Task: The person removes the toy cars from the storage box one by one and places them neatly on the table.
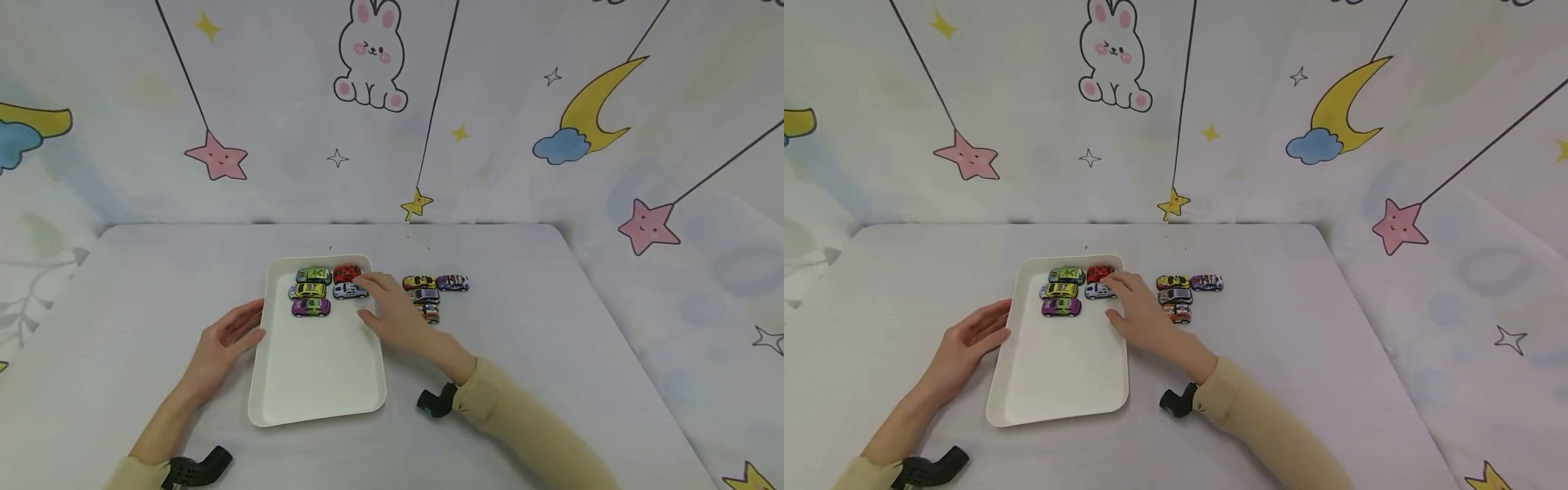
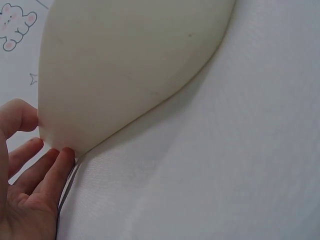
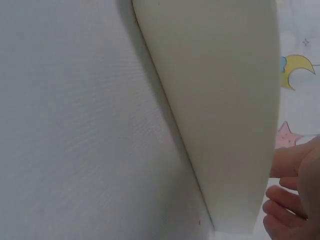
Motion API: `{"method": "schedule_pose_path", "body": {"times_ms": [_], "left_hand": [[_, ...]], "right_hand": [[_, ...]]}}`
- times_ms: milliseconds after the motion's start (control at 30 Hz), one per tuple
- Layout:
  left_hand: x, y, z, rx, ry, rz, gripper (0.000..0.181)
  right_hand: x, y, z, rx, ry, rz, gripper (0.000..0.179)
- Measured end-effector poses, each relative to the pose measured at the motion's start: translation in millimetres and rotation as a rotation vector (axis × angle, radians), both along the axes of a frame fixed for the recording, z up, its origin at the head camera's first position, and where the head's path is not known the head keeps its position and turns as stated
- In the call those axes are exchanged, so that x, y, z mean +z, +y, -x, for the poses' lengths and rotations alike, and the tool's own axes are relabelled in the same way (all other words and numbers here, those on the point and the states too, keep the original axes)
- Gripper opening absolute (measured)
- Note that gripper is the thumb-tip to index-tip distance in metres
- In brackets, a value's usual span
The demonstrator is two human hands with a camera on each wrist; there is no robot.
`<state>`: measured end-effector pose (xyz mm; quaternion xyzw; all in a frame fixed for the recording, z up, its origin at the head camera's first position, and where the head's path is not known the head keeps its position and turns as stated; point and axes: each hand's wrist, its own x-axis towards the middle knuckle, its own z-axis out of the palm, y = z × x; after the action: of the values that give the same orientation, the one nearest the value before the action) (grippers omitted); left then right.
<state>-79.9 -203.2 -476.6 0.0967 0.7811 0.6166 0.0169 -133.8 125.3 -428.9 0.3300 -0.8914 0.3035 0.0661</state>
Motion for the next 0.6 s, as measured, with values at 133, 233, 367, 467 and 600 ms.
{"method": "schedule_pose_path", "body": {"times_ms": [133, 233, 367, 467, 600], "left_hand": [[0.2, 0.7, 0.0, 0.001, -0.005, -0.002, 0.053], [-0.1, 1.2, -0.2, 0.000, -0.010, -0.003, 0.054], [0.1, 0.9, -0.4, 0.003, -0.011, 0.000, 0.053], [0.7, 0.7, -0.4, 0.006, -0.011, 0.008, 0.053], [1.7, 1.1, -0.9, 0.009, -0.010, 0.015, 0.053]], "right_hand": [[-4.2, -11.9, 6.8, 0.053, -0.035, -0.094, 0.059], [-3.7, -16.4, 11.1, 0.074, -0.025, -0.116, 0.059], [-1.3, -19.4, 17.6, 0.073, 0.024, -0.138, 0.054], [0.2, -21.0, 22.3, 0.077, 0.059, -0.161, 0.050], [2.2, -24.4, 26.6, 0.093, 0.066, -0.193, 0.047]]}}
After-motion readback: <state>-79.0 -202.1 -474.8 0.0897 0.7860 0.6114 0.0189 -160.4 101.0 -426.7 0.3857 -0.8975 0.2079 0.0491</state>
